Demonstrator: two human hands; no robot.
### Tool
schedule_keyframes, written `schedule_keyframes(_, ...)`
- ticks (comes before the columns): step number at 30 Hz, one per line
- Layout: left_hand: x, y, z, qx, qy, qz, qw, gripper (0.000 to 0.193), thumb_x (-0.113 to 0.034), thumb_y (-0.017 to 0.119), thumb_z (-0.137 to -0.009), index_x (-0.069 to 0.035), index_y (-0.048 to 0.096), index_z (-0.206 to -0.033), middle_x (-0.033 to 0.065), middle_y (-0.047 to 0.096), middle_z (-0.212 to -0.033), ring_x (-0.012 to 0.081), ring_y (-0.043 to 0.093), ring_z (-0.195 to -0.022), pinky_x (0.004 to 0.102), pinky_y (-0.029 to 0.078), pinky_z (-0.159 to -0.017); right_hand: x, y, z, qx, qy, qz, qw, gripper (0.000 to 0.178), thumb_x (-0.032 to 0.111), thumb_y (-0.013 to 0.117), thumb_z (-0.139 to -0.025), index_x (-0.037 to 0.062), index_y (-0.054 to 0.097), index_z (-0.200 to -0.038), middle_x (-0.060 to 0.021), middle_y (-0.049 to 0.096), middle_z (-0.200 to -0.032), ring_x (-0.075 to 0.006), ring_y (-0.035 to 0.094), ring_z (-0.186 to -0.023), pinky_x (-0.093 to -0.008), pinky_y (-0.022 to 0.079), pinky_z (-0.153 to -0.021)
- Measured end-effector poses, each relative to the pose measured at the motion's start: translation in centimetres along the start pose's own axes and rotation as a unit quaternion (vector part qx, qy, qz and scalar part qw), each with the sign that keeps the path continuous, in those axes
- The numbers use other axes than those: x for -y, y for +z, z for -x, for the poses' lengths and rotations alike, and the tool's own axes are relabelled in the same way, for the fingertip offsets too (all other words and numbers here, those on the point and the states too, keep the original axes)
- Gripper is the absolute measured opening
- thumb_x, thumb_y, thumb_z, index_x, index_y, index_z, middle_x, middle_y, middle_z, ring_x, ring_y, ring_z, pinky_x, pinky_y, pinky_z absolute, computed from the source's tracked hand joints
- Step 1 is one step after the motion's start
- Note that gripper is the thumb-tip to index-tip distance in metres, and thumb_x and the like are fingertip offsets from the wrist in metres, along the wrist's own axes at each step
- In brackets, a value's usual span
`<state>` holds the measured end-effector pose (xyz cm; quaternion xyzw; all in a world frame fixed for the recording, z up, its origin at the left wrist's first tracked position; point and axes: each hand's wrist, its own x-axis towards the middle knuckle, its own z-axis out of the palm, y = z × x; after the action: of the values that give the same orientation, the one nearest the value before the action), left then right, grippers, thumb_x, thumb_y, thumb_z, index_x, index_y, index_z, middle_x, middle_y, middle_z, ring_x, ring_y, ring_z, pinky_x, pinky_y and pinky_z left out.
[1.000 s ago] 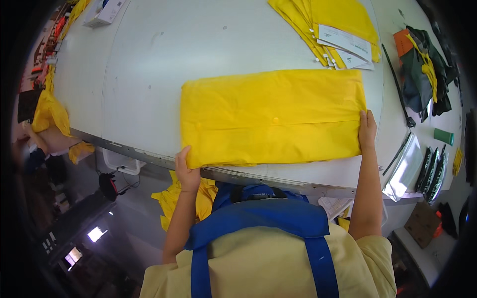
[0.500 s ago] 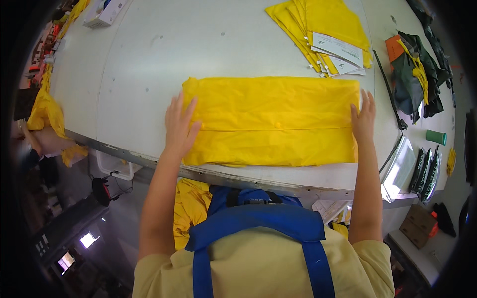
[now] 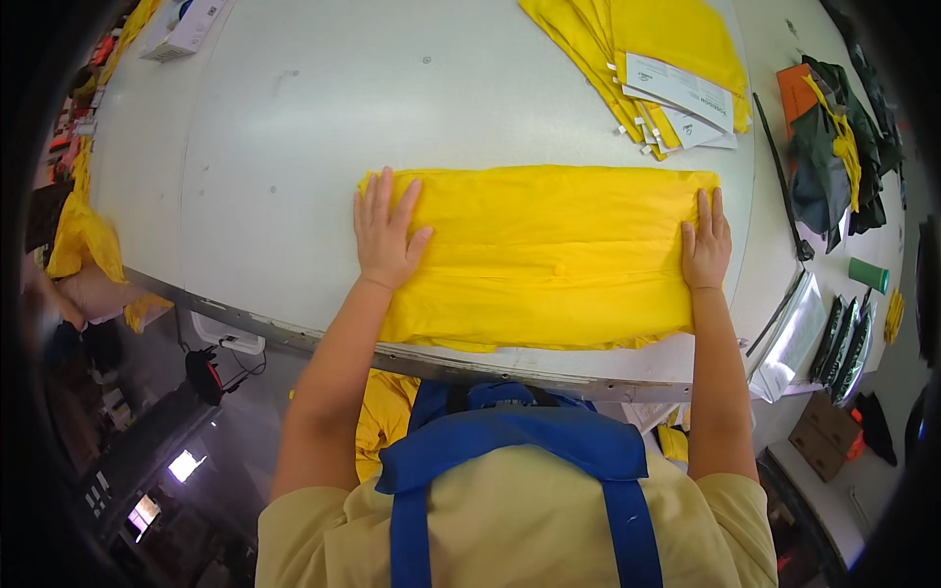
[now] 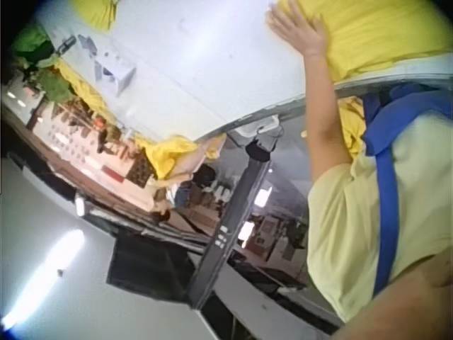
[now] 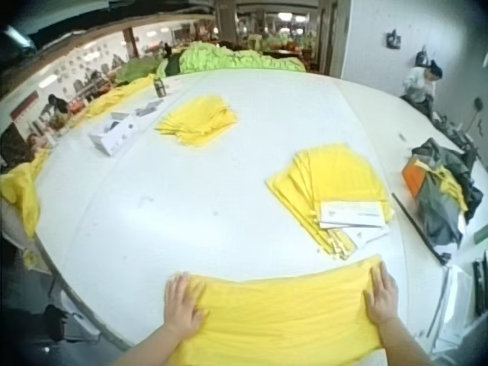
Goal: The person folds a large yellow garment on a white table, smoothing and aligning edges before folding it into a compact rectangle. They then use small scissors to trim loose threads from the garment's seams.
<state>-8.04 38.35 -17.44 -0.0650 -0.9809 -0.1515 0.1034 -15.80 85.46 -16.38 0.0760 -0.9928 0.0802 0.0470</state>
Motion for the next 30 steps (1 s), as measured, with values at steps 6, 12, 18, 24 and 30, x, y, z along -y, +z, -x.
schedule_keyframes(6,0.7,-3.9,5.4,0.002,-0.495,0.503,0.709,0.066,-0.01,0.063,-0.084,-0.002,0.029,-0.14,0.0192,0.049,-0.13,0.0267,0.051,-0.117,0.037,0.042,-0.098,13.3,-4.0,1.6,-0.066,0.034,-0.462,0.884,0.065,0.035,0.041,-0.095,-0.0008,0.021,-0.146,-0.0173,0.016,-0.154,-0.0289,0.015,-0.142,-0.0379,0.011,-0.115)
schedule_keyframes(12,-2.4,-12.7,0.7,0.117,-0.361,0.702,0.603,0.065,-0.003,0.058,-0.084,0.001,0.025,-0.14,0.0187,0.054,-0.122,0.0252,0.055,-0.113,0.0373,0.046,-0.094,20.6,2.6,5.9,0.036,0.024,-0.585,0.81,0.06,0.034,0.035,-0.099,-0.0006,0.02,-0.145,-0.0147,0.023,-0.152,-0.0273,0.019,-0.141,-0.0365,0.012,-0.115)
schedule_keyframes(18,-22.3,-15.0,-7.5,0.355,-0.029,0.624,0.695,0.073,-0.015,0.066,-0.084,-0.006,0.026,-0.143,0.0071,0.053,-0.107,0.0158,0.054,-0.091,0.0277,0.047,-0.078,19.0,4.1,6.5,0.073,0.274,-0.909,0.306,0.053,0.032,0.04,-0.099,0.0052,0.029,-0.143,-0.0128,0.034,-0.146,-0.0276,0.032,-0.135,-0.0378,0.025,-0.111)
schedule_keyframes(24,-22.7,-2.5,-0.6,0.193,-0.024,0.365,0.911,0.07,-0.023,0.071,-0.079,-0.015,0.038,-0.139,0.0276,0.013,-0.145,0.0396,0.024,-0.134,0.044,0.026,-0.108,16.7,2.7,8.8,0.052,0.318,-0.9,0.294,0.049,0.031,0.042,-0.098,0.0065,0.034,-0.14,-0.0121,0.038,-0.143,-0.0269,0.038,-0.131,-0.0371,0.033,-0.106)
schedule_keyframes(30,-23.2,0.1,0.6,0.23,-0.034,0.344,0.91,0.072,-0.022,0.076,-0.074,-0.018,0.041,-0.137,0.0324,-0.002,-0.148,0.0466,0.015,-0.137,0.0454,0.024,-0.111,11.1,-5.7,17.3,0.094,0.417,-0.796,0.429,0.037,0.022,0.047,-0.095,0.005,0.049,-0.128,-0.0115,0.056,-0.124,-0.0236,0.059,-0.108,-0.0334,0.05,-0.087)
